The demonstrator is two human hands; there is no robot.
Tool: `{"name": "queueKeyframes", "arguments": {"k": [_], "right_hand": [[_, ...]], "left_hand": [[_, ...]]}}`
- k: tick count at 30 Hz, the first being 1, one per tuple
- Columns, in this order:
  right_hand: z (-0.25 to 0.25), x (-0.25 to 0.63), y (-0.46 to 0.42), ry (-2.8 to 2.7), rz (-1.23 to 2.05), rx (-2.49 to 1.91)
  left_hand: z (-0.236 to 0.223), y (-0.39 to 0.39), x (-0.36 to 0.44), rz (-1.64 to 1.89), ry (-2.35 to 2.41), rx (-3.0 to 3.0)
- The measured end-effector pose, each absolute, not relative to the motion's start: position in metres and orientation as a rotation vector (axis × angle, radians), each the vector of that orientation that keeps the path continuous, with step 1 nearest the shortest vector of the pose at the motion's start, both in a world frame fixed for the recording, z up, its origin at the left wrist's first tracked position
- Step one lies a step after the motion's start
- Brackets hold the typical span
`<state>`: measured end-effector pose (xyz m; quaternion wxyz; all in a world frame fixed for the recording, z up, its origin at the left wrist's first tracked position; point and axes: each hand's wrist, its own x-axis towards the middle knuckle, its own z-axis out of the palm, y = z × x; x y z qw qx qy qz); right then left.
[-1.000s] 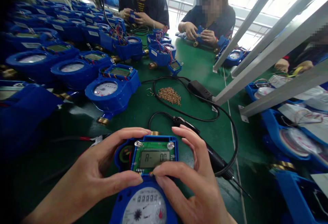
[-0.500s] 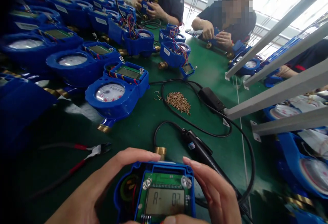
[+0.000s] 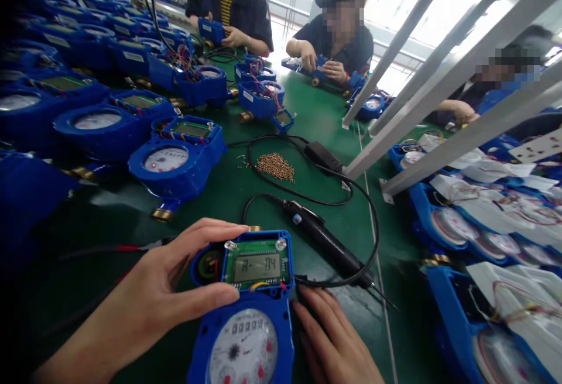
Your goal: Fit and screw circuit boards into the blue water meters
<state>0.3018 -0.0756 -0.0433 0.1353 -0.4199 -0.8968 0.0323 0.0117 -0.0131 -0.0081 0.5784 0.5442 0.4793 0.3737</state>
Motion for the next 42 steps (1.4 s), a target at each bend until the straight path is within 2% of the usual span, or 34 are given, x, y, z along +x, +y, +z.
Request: {"name": "queueKeyframes", "arguments": {"k": [5, 11, 20, 26, 33, 38, 42], "right_hand": [[-0.059, 0.299, -0.081, -2.719, -0.21, -1.341], [-0.065, 0.3, -0.047, -2.569, -0.391, -1.571], [-0.045, 0.303, 0.028, -2.448, 0.013, -1.81], [-0.024, 0.345, 0.034, -2.319, 0.394, -1.787], [0.028, 0.373, 0.018, -1.978, 0.775, -1.707], [0.052, 0.353, 0.016, -1.536, 1.078, -1.311], [0.07, 0.322, 0.015, -1.432, 1.105, -1.088]], "left_hand": [[-0.009, -0.012, 0.012, 0.886, 1.168, 1.343], [-0.015, -0.01, 0.009, 0.871, 1.151, 1.416], [-0.005, -0.024, 0.025, 0.887, 1.131, 1.17], [-0.008, -0.028, 0.032, 0.96, 1.18, 1.253], [-0.009, -0.025, 0.027, 0.94, 1.182, 1.292], [-0.013, -0.024, 0.026, 0.943, 1.191, 1.27], [-0.015, -0.022, 0.025, 0.93, 1.224, 1.305]]}}
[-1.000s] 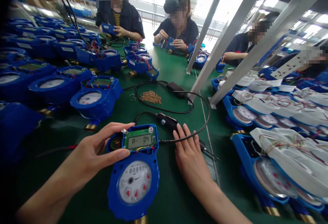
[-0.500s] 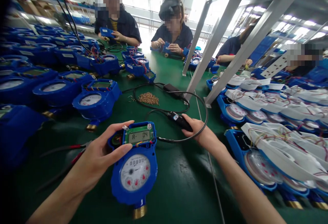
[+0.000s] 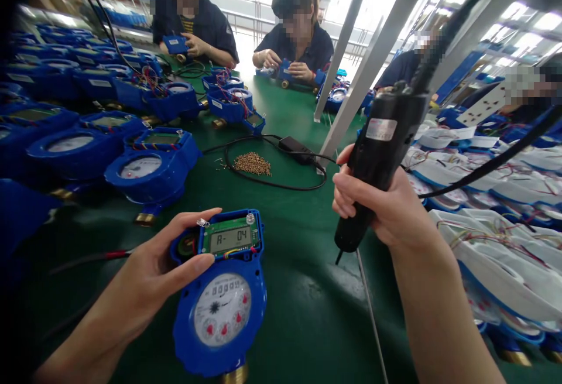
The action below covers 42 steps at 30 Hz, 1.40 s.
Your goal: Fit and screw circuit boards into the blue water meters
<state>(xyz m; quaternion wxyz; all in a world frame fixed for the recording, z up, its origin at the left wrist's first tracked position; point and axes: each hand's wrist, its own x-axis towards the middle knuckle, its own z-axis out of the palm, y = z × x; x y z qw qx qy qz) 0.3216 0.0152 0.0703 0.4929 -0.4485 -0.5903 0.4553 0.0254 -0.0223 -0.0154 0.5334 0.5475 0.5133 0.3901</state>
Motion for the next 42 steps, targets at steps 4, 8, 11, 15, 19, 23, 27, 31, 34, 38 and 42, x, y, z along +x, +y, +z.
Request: {"name": "queueKeyframes", "arguments": {"k": [4, 8, 11, 15, 19, 23, 27, 31, 34, 38, 42], "right_hand": [[0.074, 0.297, 0.02, -1.601, 1.185, -1.195], [0.044, 0.287, 0.038, -1.715, 1.294, -1.477], [0.011, 0.287, 0.046, -1.96, 1.059, -1.718], [-0.023, 0.289, 0.042, -2.147, 0.749, -1.828], [-0.037, 0.286, 0.036, -2.279, 0.476, -1.847], [-0.039, 0.284, 0.034, -2.344, 0.311, -1.861], [-0.041, 0.286, 0.033, -2.356, 0.281, -1.837], [-0.041, 0.29, 0.032, -2.337, 0.326, -1.814], [-0.029, 0.294, 0.032, -2.315, 0.327, -1.779], [0.001, 0.295, 0.027, -2.236, 0.76, -1.436], [0.019, 0.283, 0.017, -2.019, 1.368, -1.084]], "left_hand": [[-0.014, -0.022, 0.025, 0.917, 1.282, 1.336], [-0.012, -0.023, 0.025, 0.928, 1.327, 1.375], [-0.012, -0.024, 0.027, 0.925, 1.335, 1.354], [-0.014, -0.026, 0.027, 0.949, 1.39, 1.388], [-0.016, -0.026, 0.025, 0.929, 1.486, 1.495], [-0.016, -0.027, 0.025, 0.915, 1.503, 1.523], [-0.015, -0.027, 0.027, 0.943, 1.479, 1.448], [-0.016, -0.025, 0.027, 0.938, 1.466, 1.403], [-0.016, -0.024, 0.026, 0.928, 1.456, 1.394], [-0.014, -0.024, 0.027, 0.926, 1.442, 1.385], [-0.013, -0.024, 0.027, 0.941, 1.41, 1.435]]}}
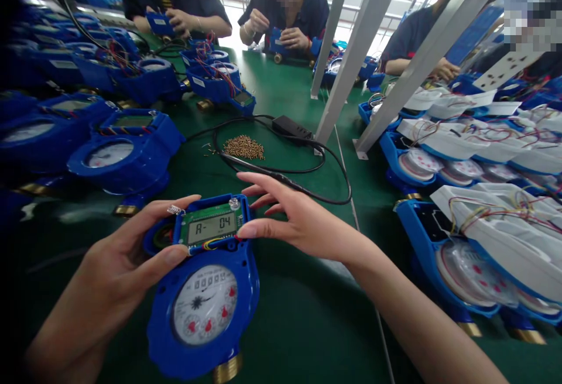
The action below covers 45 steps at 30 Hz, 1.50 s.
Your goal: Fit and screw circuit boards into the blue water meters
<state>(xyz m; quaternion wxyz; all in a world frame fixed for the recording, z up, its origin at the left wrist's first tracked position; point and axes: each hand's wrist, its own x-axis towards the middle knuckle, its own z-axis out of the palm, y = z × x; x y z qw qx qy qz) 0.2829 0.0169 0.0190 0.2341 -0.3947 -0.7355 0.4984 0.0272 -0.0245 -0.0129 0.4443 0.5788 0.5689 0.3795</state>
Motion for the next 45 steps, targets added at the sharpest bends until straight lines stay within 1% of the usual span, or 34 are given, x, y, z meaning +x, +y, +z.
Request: {"name": "queueKeyframes", "arguments": {"k": [2, 8, 17, 20, 22, 24, 26, 28, 30, 32, 34, 38, 41, 43, 45], "right_hand": [[0.02, 0.276, 0.013, -1.986, 1.436, -1.087], [0.02, 0.273, 0.011, -1.969, 1.404, -1.054], [0.02, 0.274, 0.012, -1.965, 1.427, -1.086], [0.018, 0.284, 0.015, -2.07, 1.384, -1.098], [0.018, 0.295, 0.017, -2.252, 1.296, -1.183], [0.014, 0.302, 0.019, -2.384, 1.118, -1.409], [0.006, 0.302, 0.022, -2.327, 0.867, -1.712], [-0.008, 0.293, 0.026, -2.153, 0.662, -1.911], [-0.023, 0.282, 0.031, -2.057, 0.626, -1.939], [-0.032, 0.276, 0.037, -1.986, 0.645, -1.914], [-0.029, 0.28, 0.044, -1.917, 0.707, -1.86], [0.012, 0.307, 0.06, -1.671, 0.801, -1.697], [0.049, 0.32, 0.08, -1.405, 0.808, -1.419], [0.063, 0.317, 0.1, -1.252, 0.773, -1.218], [0.065, 0.308, 0.123, -1.111, 0.74, -1.026]], "left_hand": [[-0.014, -0.024, 0.025, 0.945, 1.385, 1.461], [-0.021, -0.021, 0.017, 0.939, 1.308, 1.572], [-0.016, -0.02, 0.017, 0.883, 1.286, 1.605], [-0.017, -0.019, 0.018, 0.89, 1.287, 1.587], [-0.017, -0.02, 0.02, 0.938, 1.295, 1.547], [-0.017, -0.021, 0.022, 0.973, 1.294, 1.497], [-0.016, -0.021, 0.024, 0.969, 1.283, 1.473], [-0.015, -0.021, 0.024, 0.949, 1.287, 1.477], [-0.013, -0.021, 0.023, 0.925, 1.291, 1.474], [-0.011, -0.02, 0.022, 0.907, 1.279, 1.454], [-0.011, -0.019, 0.022, 0.897, 1.259, 1.437], [-0.012, -0.018, 0.023, 0.926, 1.246, 1.425], [-0.015, -0.017, 0.024, 0.959, 1.249, 1.408], [-0.018, -0.017, 0.024, 0.972, 1.247, 1.415], [-0.021, -0.017, 0.024, 0.982, 1.234, 1.435]]}}
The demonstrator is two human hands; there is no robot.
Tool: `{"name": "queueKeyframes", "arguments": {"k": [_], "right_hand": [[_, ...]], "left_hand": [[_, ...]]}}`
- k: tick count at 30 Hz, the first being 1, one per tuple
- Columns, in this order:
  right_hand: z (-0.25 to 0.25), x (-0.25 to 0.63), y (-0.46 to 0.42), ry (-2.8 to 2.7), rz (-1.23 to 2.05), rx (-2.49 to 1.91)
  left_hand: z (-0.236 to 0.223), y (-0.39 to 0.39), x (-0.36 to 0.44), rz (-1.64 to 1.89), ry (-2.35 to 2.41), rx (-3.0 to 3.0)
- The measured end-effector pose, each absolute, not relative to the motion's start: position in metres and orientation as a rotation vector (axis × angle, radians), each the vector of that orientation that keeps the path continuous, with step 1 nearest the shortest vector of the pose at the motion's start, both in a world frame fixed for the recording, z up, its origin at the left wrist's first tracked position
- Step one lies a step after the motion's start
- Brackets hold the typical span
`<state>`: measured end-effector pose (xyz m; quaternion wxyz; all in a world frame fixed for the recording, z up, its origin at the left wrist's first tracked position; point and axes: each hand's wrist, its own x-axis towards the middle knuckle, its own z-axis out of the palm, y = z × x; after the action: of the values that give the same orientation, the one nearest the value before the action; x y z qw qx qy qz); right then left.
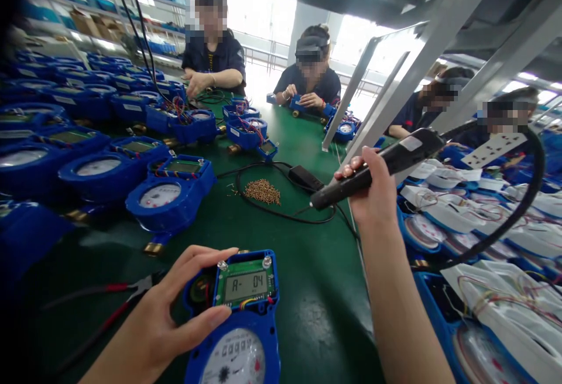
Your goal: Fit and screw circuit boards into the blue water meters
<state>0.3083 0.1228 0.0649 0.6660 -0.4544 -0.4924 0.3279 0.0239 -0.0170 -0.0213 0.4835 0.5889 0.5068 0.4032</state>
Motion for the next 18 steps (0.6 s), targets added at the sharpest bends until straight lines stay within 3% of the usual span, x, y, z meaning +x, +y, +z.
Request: {"name": "queueKeyframes", "arguments": {"k": [4, 18], "right_hand": [[0.05, 0.284, 0.163, -0.941, 0.705, -0.735], [0.021, 0.248, 0.198, -1.106, 0.786, -0.739]], "left_hand": [[-0.029, -0.016, 0.022, 0.992, 1.229, 1.468], [-0.037, -0.017, 0.024, 1.057, 1.251, 1.507]]}}
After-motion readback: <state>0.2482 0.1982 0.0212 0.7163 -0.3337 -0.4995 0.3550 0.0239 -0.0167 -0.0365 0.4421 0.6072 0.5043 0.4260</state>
